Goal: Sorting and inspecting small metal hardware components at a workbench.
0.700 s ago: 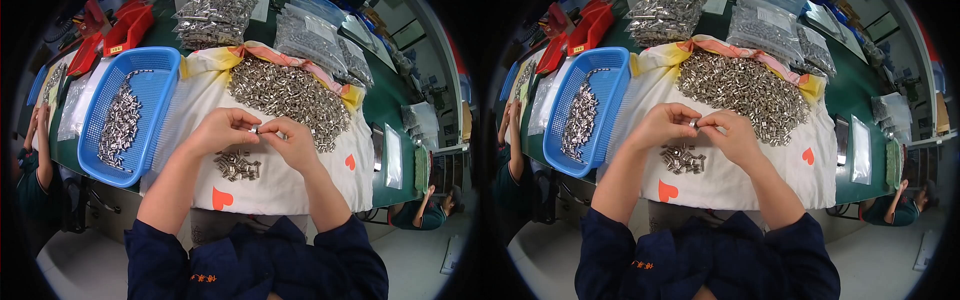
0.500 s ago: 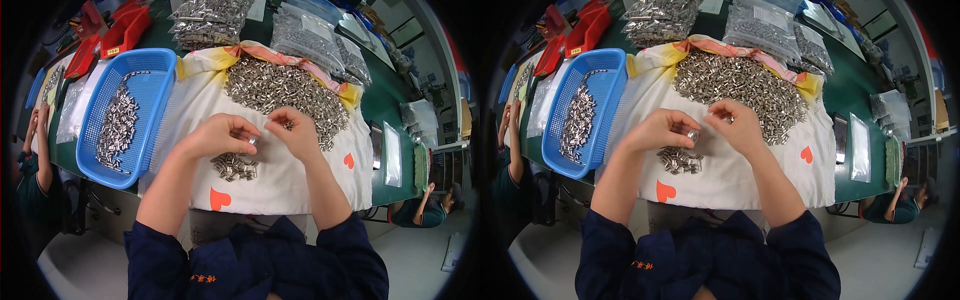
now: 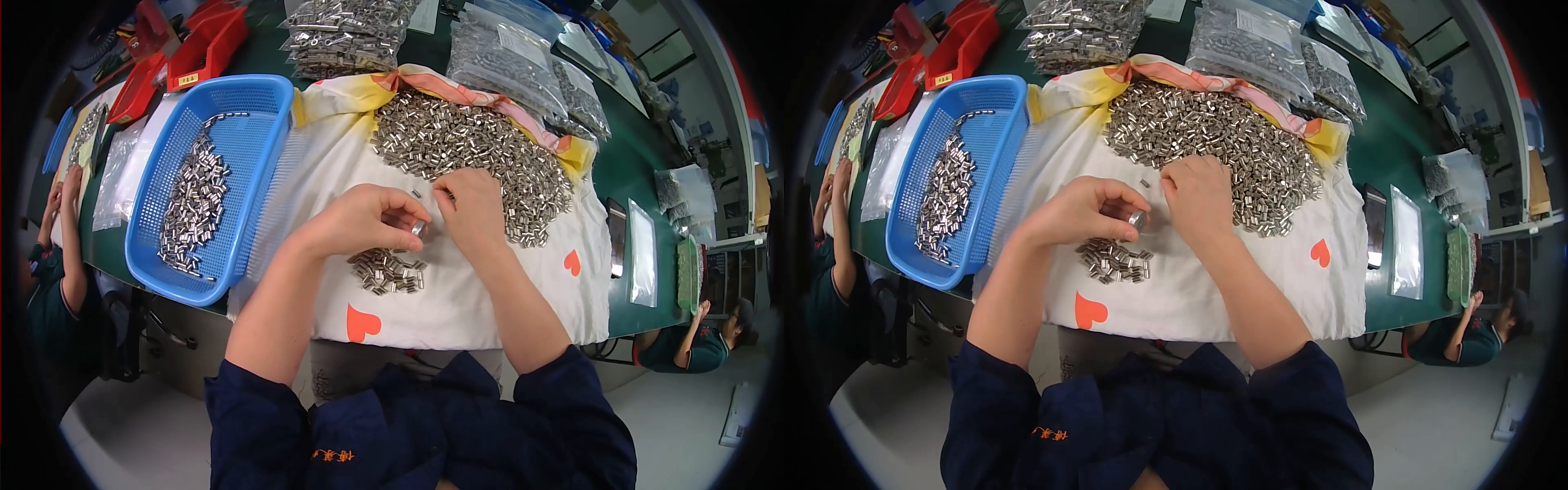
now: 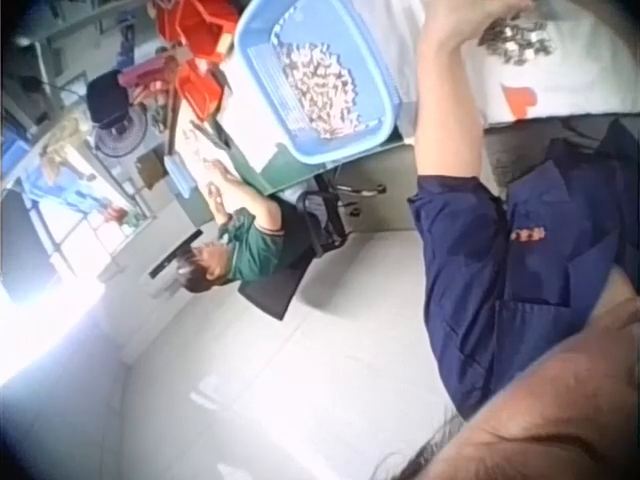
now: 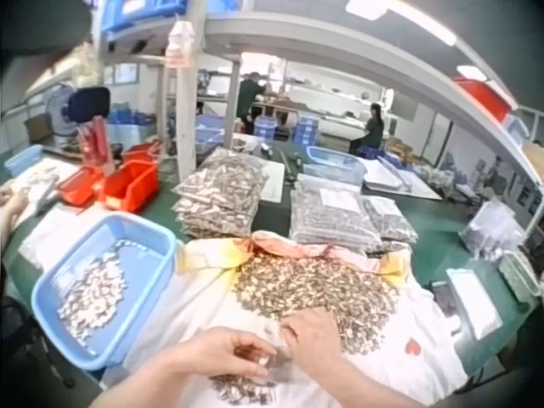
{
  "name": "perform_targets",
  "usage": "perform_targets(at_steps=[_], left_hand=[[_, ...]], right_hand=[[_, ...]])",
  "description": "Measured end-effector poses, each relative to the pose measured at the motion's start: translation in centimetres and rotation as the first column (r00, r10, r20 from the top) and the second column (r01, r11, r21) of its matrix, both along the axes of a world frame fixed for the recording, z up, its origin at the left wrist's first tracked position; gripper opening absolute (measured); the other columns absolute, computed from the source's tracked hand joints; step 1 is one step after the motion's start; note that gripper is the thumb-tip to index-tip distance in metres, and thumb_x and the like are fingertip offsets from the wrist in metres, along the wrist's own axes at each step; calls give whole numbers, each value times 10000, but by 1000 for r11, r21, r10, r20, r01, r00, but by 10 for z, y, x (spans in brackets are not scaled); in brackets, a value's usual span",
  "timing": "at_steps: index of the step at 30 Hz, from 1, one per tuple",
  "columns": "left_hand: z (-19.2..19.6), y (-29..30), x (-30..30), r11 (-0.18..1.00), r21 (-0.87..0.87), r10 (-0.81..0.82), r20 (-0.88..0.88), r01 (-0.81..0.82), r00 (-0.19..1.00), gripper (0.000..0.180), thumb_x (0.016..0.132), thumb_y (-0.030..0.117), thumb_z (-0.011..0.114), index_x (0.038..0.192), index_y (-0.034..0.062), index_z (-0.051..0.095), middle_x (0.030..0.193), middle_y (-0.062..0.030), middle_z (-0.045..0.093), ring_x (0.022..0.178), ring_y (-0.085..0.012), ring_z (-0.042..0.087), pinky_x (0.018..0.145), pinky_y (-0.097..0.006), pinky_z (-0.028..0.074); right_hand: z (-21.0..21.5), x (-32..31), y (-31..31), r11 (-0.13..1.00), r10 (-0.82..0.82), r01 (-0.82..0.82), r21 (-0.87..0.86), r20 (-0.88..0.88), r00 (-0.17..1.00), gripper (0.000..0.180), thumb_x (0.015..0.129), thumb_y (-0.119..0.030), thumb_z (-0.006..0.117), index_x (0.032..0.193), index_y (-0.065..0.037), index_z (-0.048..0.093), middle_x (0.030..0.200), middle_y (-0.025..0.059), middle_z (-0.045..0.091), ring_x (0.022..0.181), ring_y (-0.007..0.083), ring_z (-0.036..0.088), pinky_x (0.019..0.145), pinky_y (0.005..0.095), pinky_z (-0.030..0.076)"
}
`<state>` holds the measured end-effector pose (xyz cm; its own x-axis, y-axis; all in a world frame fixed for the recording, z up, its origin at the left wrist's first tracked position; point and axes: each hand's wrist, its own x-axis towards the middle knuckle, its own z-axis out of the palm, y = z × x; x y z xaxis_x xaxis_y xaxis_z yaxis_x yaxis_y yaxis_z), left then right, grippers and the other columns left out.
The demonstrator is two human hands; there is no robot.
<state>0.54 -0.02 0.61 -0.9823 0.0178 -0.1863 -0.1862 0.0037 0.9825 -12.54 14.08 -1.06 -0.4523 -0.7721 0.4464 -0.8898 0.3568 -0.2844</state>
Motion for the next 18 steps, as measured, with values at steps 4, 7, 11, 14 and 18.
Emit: perform_targets(at_steps=[4, 7, 11, 14, 18], left_hand=[[1, -1, 0, 1000, -30, -10, 3, 10, 1000, 341, 672, -31, 698, 995, -11, 590, 860, -3, 597, 771, -52, 528, 700, -194, 449], [1, -3, 0, 1000, 1, -13, 28, 13, 1000, 347, 664, -30, 704, 992, -8, 594, 843, 4, 590, 764, -49, 521, 687, -192, 446], [6, -4, 2, 997, -37, -62, 49, 64, 997, 353, 657, -31, 708, 991, -8, 596, 818, 12, 577, 756, -48, 514, 675, -192, 444], [2, -4, 1, 1000, 17, -27, 38, 26, 999, 355, 666, -25, 703, 1002, -7, 589, 817, 9, 576, 752, -47, 517, 677, -191, 444], [0, -4, -3, 985, 122, 121, 43, -126, 992, 349, 685, -21, 687, 1016, -6, 578, 838, -2, 588, 759, -51, 535, 693, -191, 451]], right_hand=[[-2, 0, -3, 992, 82, -80, -95, 22, 996, 97, 689, -109, 626, 785, -106, 615, 759, 22, 554, 778, 212, 501, 708, 341, 376], [0, 7, -5, 977, 169, -160, -141, 51, 984, 98, 691, -113, 626, 788, -102, 619, 765, 19, 554, 780, 214, 501, 708, 339, 376], [-7, 10, -5, 981, 187, -188, -53, -37, 982, 95, 694, -119, 628, 787, -99, 623, 774, 13, 551, 790, 206, 503, 704, 340, 379], [-5, 11, -3, 981, 196, -196, -4, -42, 980, 102, 685, -119, 632, 782, -89, 626, 758, 22, 562, 786, 223, 509, 723, 353, 386], [15, 12, 6, 983, 146, -54, -178, 557, 817, 103, 709, -70, 620, 809, -45, 625, 762, 36, 600, 728, 172, 549, 691, 291, 433]])
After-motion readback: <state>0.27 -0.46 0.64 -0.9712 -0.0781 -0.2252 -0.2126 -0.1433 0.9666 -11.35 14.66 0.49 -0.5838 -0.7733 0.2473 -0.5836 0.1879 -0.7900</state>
